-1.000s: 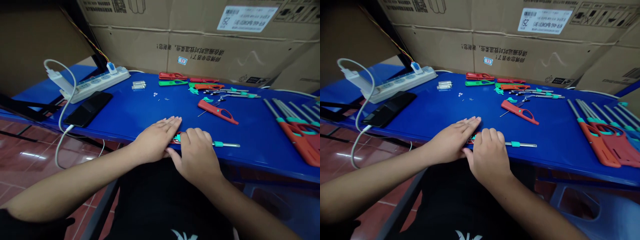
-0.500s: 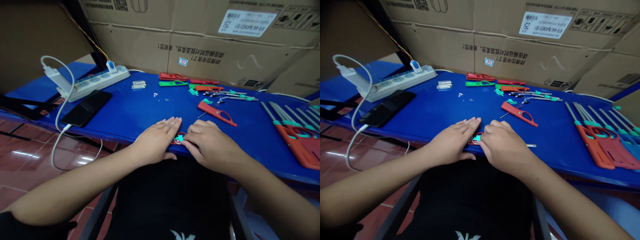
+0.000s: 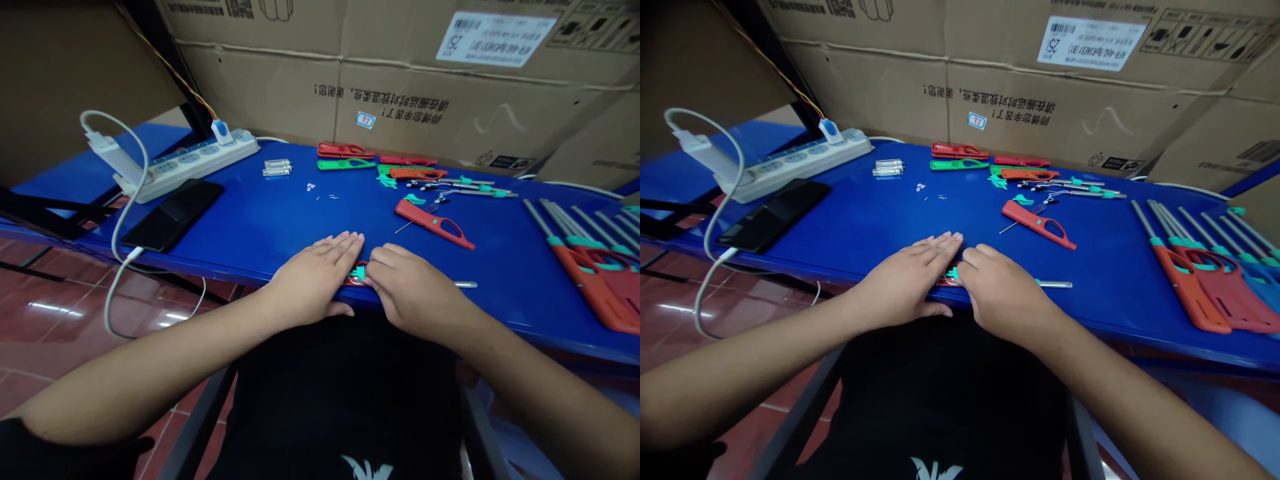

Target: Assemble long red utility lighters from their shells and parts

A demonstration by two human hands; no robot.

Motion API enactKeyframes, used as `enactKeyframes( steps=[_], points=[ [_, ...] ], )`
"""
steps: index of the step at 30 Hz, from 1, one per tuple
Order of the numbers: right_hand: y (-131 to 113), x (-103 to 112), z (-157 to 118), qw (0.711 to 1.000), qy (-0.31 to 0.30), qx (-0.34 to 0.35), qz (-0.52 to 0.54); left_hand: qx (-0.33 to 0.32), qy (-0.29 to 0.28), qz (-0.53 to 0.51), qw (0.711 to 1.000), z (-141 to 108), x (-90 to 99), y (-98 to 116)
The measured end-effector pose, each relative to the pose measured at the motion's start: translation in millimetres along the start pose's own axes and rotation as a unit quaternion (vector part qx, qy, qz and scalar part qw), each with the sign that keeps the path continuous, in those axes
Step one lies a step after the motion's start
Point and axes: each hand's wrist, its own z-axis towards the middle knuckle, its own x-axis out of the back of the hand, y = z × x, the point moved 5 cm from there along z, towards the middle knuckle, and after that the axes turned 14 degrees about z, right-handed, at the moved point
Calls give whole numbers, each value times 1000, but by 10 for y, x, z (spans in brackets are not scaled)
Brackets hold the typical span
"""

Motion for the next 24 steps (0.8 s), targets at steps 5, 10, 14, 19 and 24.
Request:
enactKeyframes(
  steps=[5,10,14,19,24],
  points=[
    [-4,-53,23,999,4,-35,-4,-1,-1,4,1000,2,6,-3],
    [41,-67,-13,999,26,-26,15,-1,-13,6,1000,-6,6,1],
    [86,-20,-84,999,32,-20,5,1,-7,10,1000,-15,-5,-6],
    [80,-15,-139,998,6,43,-35,0,-7,11,1000,-14,-8,-11],
    [98,-12,-142,994,-19,72,-74,0,-13,11,1000,-5,5,-5]
  ],
)
